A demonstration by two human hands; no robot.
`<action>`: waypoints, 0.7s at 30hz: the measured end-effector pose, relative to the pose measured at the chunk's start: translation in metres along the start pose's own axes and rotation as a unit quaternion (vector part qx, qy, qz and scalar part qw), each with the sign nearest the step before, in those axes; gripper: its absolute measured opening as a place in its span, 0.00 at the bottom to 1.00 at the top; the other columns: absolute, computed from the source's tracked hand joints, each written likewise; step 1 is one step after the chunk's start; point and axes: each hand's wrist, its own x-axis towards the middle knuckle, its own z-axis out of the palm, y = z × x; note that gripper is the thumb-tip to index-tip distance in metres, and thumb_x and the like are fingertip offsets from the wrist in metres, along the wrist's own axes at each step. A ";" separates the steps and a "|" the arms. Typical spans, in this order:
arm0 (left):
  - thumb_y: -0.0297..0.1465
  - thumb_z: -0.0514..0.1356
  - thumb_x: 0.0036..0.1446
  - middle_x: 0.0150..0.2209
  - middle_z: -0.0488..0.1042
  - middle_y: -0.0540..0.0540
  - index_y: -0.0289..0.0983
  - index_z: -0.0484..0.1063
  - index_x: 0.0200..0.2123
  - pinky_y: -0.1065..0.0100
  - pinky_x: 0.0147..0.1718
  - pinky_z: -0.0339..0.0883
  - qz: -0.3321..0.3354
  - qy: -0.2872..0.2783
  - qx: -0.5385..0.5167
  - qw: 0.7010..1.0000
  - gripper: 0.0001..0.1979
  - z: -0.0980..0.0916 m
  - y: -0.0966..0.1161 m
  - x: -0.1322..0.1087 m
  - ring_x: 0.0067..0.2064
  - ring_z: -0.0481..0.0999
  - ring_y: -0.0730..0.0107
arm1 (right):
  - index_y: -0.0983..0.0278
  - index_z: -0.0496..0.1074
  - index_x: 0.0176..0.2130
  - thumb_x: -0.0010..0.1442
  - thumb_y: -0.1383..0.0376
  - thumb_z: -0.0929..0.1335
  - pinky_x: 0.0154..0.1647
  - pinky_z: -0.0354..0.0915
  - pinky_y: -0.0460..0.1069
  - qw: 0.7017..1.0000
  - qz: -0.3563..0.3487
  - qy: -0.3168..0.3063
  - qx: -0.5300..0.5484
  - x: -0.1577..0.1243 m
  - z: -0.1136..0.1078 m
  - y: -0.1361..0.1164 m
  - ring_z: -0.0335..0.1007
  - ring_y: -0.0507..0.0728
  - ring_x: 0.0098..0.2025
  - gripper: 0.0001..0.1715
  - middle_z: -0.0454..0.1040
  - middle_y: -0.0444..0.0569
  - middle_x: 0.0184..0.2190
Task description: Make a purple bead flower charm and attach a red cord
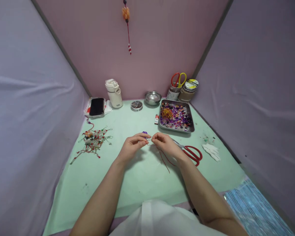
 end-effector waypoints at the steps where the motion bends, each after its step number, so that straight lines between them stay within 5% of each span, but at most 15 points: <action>1: 0.31 0.67 0.49 0.38 0.78 0.43 0.39 0.80 0.27 0.66 0.41 0.62 -0.005 0.006 -0.024 1.000 0.03 0.000 0.001 0.000 0.41 0.72 0.66 | 0.64 0.68 0.32 0.58 0.57 0.65 0.28 0.54 0.46 1.000 -0.003 0.003 -0.030 -0.003 -0.003 0.003 0.56 0.50 0.26 0.12 0.65 0.40 0.24; 6: 0.33 0.71 0.42 0.30 0.77 0.46 0.38 0.80 0.24 0.71 0.28 0.57 -0.035 0.074 -0.113 0.990 0.05 0.007 0.012 0.000 0.28 0.67 0.76 | 0.63 0.69 0.31 0.60 0.60 0.63 0.33 0.58 0.48 0.989 -0.005 0.014 -0.148 -0.024 -0.024 0.015 0.63 0.53 0.31 0.11 0.69 0.43 0.27; 11: 0.35 0.71 0.41 0.29 0.78 0.45 0.37 0.81 0.27 0.70 0.31 0.60 -0.087 0.129 -0.030 0.987 0.09 0.024 0.027 0.004 0.30 0.68 0.74 | 0.61 0.71 0.36 0.59 0.61 0.65 0.46 0.61 0.54 0.965 -0.038 0.112 -0.234 -0.039 -0.036 0.009 0.67 0.59 0.43 0.07 0.72 0.49 0.39; 17: 0.36 0.70 0.43 0.31 0.79 0.44 0.36 0.81 0.28 0.68 0.36 0.62 -0.079 0.108 0.054 0.990 0.10 0.039 0.033 0.017 0.34 0.72 0.69 | 0.60 0.71 0.39 0.58 0.59 0.68 0.49 0.61 0.53 0.977 -0.136 0.120 -0.109 -0.020 -0.009 -0.022 0.68 0.57 0.46 0.09 0.73 0.48 0.41; 21: 0.36 0.71 0.40 0.29 0.78 0.43 0.35 0.80 0.28 0.69 0.33 0.62 -0.121 0.135 -0.013 0.983 0.12 0.034 0.023 0.025 0.32 0.71 0.72 | 0.63 0.72 0.32 0.58 0.60 0.67 0.42 0.63 0.49 0.992 -0.083 0.075 -0.063 -0.003 -0.003 -0.022 0.70 0.54 0.37 0.08 0.76 0.46 0.32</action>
